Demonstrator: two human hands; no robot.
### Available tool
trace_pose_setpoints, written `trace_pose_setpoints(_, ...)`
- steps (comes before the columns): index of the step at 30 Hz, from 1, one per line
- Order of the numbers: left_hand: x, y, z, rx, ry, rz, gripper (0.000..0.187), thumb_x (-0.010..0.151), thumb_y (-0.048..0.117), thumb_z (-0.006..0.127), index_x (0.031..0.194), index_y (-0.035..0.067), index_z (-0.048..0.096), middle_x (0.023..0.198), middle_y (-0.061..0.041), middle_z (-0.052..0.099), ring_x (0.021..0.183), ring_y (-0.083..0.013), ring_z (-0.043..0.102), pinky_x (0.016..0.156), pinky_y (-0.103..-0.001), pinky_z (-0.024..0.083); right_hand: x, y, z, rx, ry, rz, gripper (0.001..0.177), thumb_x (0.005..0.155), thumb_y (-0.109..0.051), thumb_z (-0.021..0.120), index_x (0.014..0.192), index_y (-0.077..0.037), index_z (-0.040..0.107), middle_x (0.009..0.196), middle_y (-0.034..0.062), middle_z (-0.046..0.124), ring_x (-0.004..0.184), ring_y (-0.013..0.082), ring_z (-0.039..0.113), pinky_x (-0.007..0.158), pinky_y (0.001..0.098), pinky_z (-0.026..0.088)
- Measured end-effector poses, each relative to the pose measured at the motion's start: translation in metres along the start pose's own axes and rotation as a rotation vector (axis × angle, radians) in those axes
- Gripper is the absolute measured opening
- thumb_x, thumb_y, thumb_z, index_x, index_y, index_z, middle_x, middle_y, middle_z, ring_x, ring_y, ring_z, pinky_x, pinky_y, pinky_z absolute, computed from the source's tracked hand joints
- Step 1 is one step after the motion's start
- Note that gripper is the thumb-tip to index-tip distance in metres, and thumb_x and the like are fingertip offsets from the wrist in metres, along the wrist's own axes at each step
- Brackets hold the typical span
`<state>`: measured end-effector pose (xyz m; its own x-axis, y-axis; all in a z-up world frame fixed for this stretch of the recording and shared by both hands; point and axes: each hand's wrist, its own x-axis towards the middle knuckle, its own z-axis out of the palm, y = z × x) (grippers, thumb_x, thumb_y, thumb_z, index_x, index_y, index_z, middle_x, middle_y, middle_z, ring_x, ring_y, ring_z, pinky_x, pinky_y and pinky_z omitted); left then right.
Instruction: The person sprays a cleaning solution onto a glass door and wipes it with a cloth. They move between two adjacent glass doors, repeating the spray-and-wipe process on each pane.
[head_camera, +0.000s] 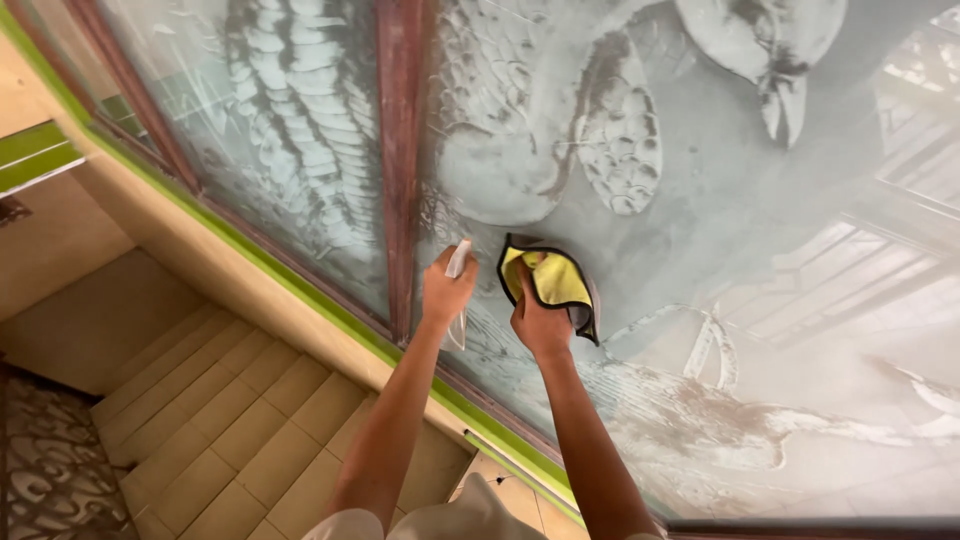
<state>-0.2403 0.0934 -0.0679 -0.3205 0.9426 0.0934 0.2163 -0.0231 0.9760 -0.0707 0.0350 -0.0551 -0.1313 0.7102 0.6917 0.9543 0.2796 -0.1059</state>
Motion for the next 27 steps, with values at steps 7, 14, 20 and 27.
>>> trace_pose_setpoints(7, -0.030, -0.002, 0.045, -0.055, -0.015, 0.361, 0.011, 0.089, 0.019, 0.066, 0.083, 0.009, 0.064, 0.065, -0.023, 0.063, 0.064, -0.0446, 0.067, 0.059, -0.048, 0.051, -0.072, 0.101, 0.005, -0.282, 0.143, 0.152, 0.071, 0.075, -0.027, 0.064, 0.144, -0.046, 0.057, 0.049, 0.0104, 0.053, 0.042, 0.0375, 0.061, 0.044, 0.0541, 0.053)
trace_pose_setpoints(14, -0.089, 0.012, 0.109, 0.096, -0.053, 0.814, 0.009, 0.080, 0.025, 0.074, 0.085, 0.032, 0.071, 0.059, 0.004, 0.062, 0.054, -0.0216, 0.067, 0.052, -0.035, 0.055, -0.104, 0.163, -0.045, -0.486, 0.380, 0.380, 0.077, 0.063, -0.025, 0.077, 0.139, -0.021, 0.063, 0.149, 0.0266, 0.052, 0.092, 0.0453, 0.062, 0.088, 0.0531, 0.043)
trace_pose_setpoints(20, -0.139, 0.051, 0.154, 0.146, -0.245, 1.102, 0.015, 0.080, 0.034, 0.074, 0.092, 0.029, 0.068, 0.064, 0.007, 0.064, 0.054, -0.0181, 0.068, 0.052, -0.032, 0.057, -0.170, 0.197, -0.068, -0.403, 0.327, 0.381, 0.058, 0.068, -0.017, 0.075, 0.124, -0.031, 0.073, 0.094, 0.0019, 0.069, 0.069, 0.0292, 0.069, 0.066, 0.0395, 0.055)
trace_pose_setpoints(27, -0.184, 0.095, 0.203, 0.245, -0.304, 1.258, 0.039, 0.071, 0.034, 0.078, 0.107, 0.024, 0.067, 0.078, 0.005, 0.069, 0.057, -0.0198, 0.072, 0.052, -0.036, 0.060, -0.170, 0.236, -0.142, -0.338, 0.361, 0.625, 0.085, 0.064, -0.020, 0.082, 0.145, -0.023, 0.057, 0.154, 0.0204, 0.043, 0.099, 0.0455, 0.058, 0.090, 0.0525, 0.042)
